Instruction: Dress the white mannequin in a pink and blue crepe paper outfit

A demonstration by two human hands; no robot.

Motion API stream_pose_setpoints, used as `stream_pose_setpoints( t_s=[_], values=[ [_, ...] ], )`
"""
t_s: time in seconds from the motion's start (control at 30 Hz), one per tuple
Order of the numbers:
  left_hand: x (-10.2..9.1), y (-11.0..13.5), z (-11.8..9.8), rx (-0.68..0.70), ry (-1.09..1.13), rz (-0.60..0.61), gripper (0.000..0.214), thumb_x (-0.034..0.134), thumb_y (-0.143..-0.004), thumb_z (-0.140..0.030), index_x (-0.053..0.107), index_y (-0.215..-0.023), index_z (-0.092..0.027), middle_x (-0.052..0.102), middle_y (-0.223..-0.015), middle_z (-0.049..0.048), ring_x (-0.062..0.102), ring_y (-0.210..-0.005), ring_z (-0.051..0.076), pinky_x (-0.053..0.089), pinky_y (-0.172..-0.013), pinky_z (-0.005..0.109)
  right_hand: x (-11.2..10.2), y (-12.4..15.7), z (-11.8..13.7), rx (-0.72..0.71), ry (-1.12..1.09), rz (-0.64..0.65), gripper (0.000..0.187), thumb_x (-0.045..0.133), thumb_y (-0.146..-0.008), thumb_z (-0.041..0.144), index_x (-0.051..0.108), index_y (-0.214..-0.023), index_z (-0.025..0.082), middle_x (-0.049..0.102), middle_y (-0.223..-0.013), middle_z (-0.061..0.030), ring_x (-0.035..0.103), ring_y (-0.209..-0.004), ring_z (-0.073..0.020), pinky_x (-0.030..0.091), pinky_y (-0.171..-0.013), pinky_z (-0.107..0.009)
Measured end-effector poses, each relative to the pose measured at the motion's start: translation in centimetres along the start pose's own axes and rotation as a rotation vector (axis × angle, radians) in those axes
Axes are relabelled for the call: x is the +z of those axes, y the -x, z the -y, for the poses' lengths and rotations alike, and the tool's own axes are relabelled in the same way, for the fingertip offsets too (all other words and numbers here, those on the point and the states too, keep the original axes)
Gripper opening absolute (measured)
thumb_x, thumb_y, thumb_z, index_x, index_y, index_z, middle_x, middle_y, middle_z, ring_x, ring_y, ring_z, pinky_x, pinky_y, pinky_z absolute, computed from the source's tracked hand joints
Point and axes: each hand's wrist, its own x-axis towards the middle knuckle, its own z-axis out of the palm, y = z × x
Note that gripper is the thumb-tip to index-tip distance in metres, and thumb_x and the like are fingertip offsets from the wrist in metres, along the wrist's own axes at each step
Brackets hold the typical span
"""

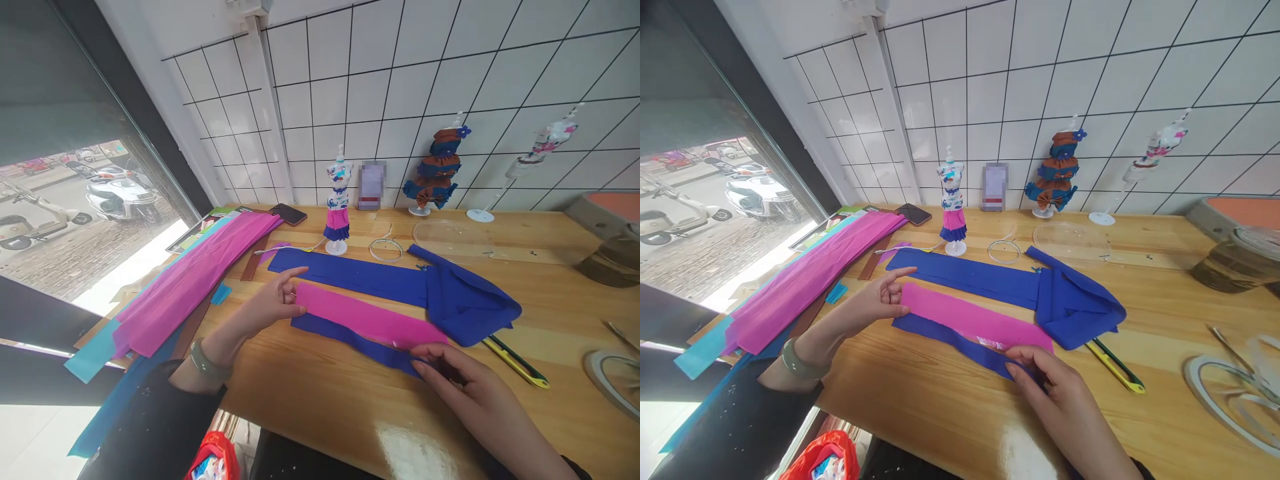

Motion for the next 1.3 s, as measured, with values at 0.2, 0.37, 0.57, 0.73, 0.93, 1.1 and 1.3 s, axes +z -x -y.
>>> stream_pose_setpoints(
  t_s=[0.2,0.37,0.57,0.73,0.93,1.1,1.3],
  values=[
    [-1.4,2.3,2.1,-0.112,-0.143,-0.032,0.079,0.066,-0.067,-0.021,0.03,-0.137,-0.022,0.03,-0.065,-0.0083,0.037,-0.056,0.006,0.033,-0.053,0.02,0.5,0.1,0.3,0.021,-0.057,0.058,0.025,0.056,-0.08,0.045,0.067,-0.088,0.024,0.071,-0.088,-0.0025,0.066,-0.079,-0.0162,0.054,-0.07,-0.023],
    [-1.7,4.0,4.0,-0.082,-0.546,-0.237,0.066,0.059,-0.073,-0.025,0.035,-0.134,-0.024,0.052,-0.094,0.0024,0.053,-0.074,0.013,0.045,-0.067,0.03,0.7,0.5,0.8,0.025,-0.067,0.163,0.024,0.054,-0.082,0.043,0.066,-0.09,0.025,0.07,-0.092,-0.0025,0.065,-0.083,-0.0166,0.052,-0.074,-0.025],
    [2.2,3.7,1.9,0.328,-0.74,-0.221,0.023,0.049,-0.084,-0.025,0.057,-0.105,-0.02,0.062,-0.088,0.0032,0.057,-0.083,0.015,0.045,-0.078,0.03,1.0,0.5,0.8,0.028,-0.07,0.27,0.024,0.051,-0.084,0.042,0.065,-0.093,0.025,0.069,-0.094,-0.0017,0.064,-0.086,-0.0158,0.051,-0.078,-0.025],
    [6.2,1.4,1.7,0.438,-0.767,0.236,0.024,0.041,-0.09,-0.02,0.061,-0.103,-0.017,0.067,-0.094,0.0052,0.058,-0.087,0.015,0.045,-0.079,0.026,1.2,0.1,0.5,0.036,-0.047,0.304,0.026,0.05,-0.085,0.042,0.064,-0.095,0.022,0.069,-0.098,-0.0053,0.064,-0.089,-0.0172,0.05,-0.081,-0.028],
    [6.9,-0.6,3.4,0.498,-0.647,0.365,0.031,0.035,-0.092,-0.016,0.06,-0.108,-0.018,0.066,-0.101,0.0046,0.055,-0.095,0.014,0.042,-0.087,0.026,0.5,0.4,1.1,0.01,0.04,0.265,0.027,0.053,-0.084,0.043,0.065,-0.095,0.022,0.069,-0.099,-0.0069,0.064,-0.09,-0.0191,0.051,-0.082,-0.03],
    [6.4,-0.6,4.1,0.535,-0.552,0.404,0.04,0.034,-0.086,-0.005,0.055,-0.117,-0.019,0.064,-0.111,0.0034,0.052,-0.105,0.014,0.037,-0.096,0.029,0.1,0.8,1.9,-0.012,0.056,0.213,0.024,0.056,-0.082,0.043,0.067,-0.091,0.024,0.071,-0.093,-0.0048,0.066,-0.084,-0.0183,0.054,-0.076,-0.026],
    [5.7,-0.3,4.3,0.566,-0.557,0.449,0.057,0.033,-0.076,0.003,0.042,-0.129,-0.016,0.06,-0.119,0.0038,0.046,-0.114,0.014,0.033,-0.102,0.03,0.0,1.4,2.8,-0.086,0.095,0.191,0.019,0.056,-0.082,0.039,0.068,-0.088,0.026,0.072,-0.087,-0.0017,0.068,-0.078,-0.0159,0.055,-0.066,-0.018]
  ],
)
